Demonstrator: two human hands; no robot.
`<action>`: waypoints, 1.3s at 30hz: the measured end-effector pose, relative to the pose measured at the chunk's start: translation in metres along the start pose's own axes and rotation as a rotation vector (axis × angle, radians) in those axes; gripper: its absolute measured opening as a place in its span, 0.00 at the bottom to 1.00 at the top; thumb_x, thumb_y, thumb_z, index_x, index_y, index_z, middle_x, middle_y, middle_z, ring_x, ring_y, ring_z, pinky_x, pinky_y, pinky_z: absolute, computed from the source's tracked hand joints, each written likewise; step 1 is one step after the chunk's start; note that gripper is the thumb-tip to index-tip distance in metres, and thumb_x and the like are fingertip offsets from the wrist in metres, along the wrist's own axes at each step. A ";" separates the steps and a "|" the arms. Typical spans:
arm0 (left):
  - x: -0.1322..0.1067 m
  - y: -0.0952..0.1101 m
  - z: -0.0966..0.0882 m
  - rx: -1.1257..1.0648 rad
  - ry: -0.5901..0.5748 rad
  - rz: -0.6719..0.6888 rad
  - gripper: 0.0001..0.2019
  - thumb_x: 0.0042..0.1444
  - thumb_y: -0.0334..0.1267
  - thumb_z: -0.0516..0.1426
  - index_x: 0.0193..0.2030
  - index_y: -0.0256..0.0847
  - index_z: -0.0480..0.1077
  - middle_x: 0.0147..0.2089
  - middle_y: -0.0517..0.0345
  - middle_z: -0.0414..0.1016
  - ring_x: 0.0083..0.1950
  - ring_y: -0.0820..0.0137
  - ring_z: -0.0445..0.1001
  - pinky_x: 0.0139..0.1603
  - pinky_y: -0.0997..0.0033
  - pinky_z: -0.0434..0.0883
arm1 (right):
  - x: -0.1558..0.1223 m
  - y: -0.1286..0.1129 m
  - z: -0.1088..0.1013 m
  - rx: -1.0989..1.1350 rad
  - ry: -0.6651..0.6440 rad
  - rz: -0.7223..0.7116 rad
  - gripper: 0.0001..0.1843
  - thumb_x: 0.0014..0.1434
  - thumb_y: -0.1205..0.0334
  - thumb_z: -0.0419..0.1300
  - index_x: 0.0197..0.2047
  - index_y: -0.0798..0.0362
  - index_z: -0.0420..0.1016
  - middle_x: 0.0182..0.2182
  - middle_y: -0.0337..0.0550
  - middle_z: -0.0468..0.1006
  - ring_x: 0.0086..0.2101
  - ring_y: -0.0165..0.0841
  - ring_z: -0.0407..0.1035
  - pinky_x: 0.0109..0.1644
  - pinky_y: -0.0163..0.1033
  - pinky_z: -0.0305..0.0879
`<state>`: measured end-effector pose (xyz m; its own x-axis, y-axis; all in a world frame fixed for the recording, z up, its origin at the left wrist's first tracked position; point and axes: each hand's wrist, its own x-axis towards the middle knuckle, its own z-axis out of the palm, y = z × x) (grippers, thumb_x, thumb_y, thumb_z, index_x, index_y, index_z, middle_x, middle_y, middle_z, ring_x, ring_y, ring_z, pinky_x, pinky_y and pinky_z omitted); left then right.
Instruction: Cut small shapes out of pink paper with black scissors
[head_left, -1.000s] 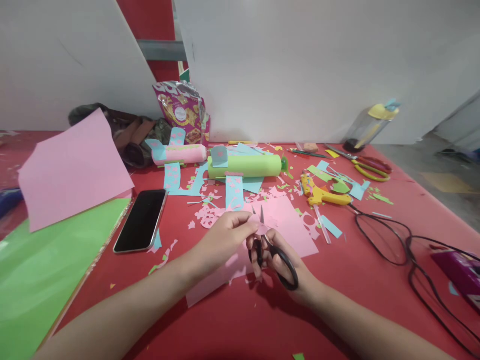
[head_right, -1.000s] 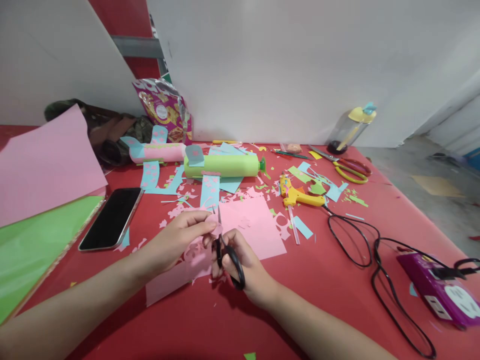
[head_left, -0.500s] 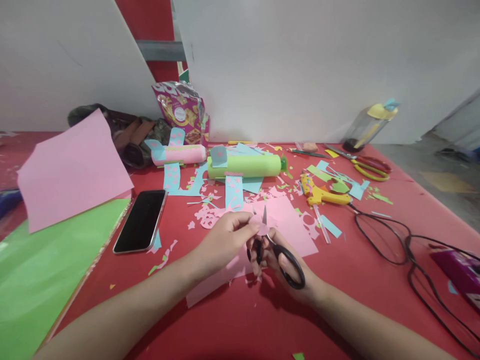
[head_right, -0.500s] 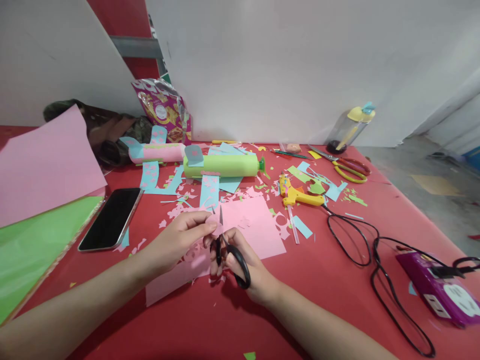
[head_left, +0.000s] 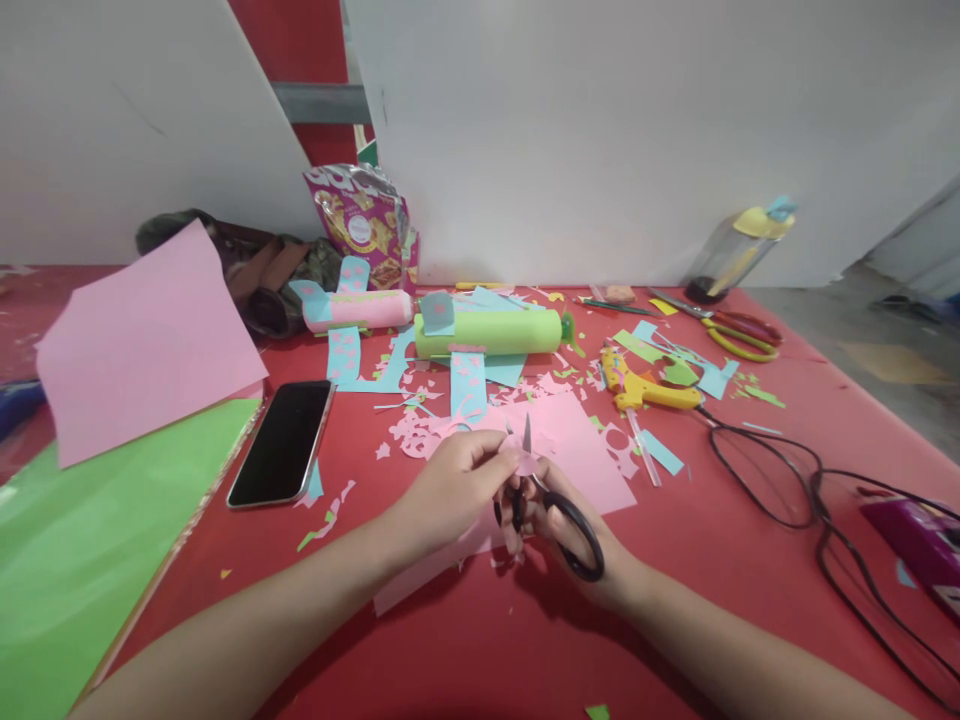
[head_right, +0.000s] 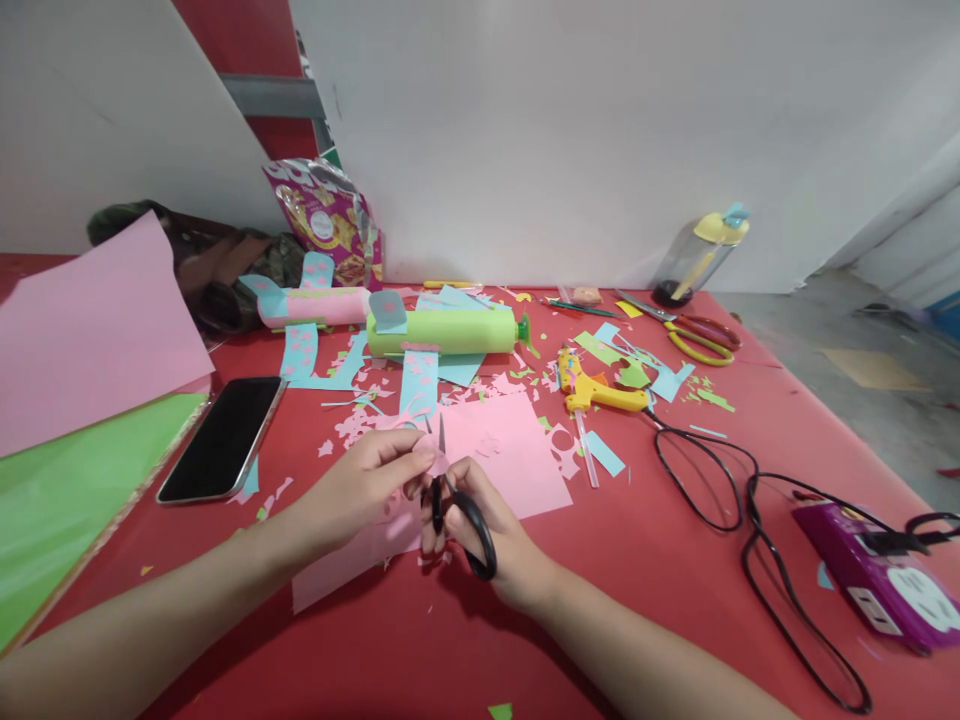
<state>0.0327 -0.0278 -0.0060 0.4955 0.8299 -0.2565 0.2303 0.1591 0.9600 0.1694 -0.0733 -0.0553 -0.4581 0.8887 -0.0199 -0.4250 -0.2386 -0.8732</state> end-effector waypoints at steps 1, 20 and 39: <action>0.000 -0.001 0.001 -0.037 -0.020 -0.019 0.13 0.53 0.39 0.45 0.20 0.41 0.56 0.14 0.65 0.65 0.17 0.73 0.67 0.19 0.75 0.60 | 0.000 0.000 0.000 0.000 0.000 -0.004 0.17 0.52 0.48 0.55 0.33 0.50 0.55 0.28 0.38 0.65 0.26 0.29 0.63 0.29 0.37 0.59; -0.004 -0.014 0.017 -0.203 -0.010 -0.044 0.14 0.57 0.46 0.43 0.25 0.41 0.56 0.15 0.64 0.63 0.16 0.70 0.68 0.16 0.72 0.63 | -0.002 0.002 -0.002 -0.114 -0.015 0.001 0.17 0.54 0.46 0.51 0.35 0.50 0.54 0.22 0.34 0.62 0.24 0.29 0.60 0.32 0.37 0.55; -0.002 -0.018 0.017 -0.192 0.079 0.047 0.15 0.56 0.44 0.45 0.24 0.38 0.59 0.29 0.63 0.55 0.18 0.80 0.61 0.13 0.77 0.61 | -0.002 -0.001 0.000 -0.199 -0.005 -0.034 0.15 0.55 0.47 0.50 0.33 0.49 0.52 0.22 0.34 0.63 0.24 0.29 0.61 0.31 0.38 0.58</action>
<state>0.0421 -0.0417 -0.0249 0.4332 0.8769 -0.2084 0.0408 0.2119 0.9764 0.1705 -0.0748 -0.0546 -0.4501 0.8929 0.0129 -0.2779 -0.1264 -0.9523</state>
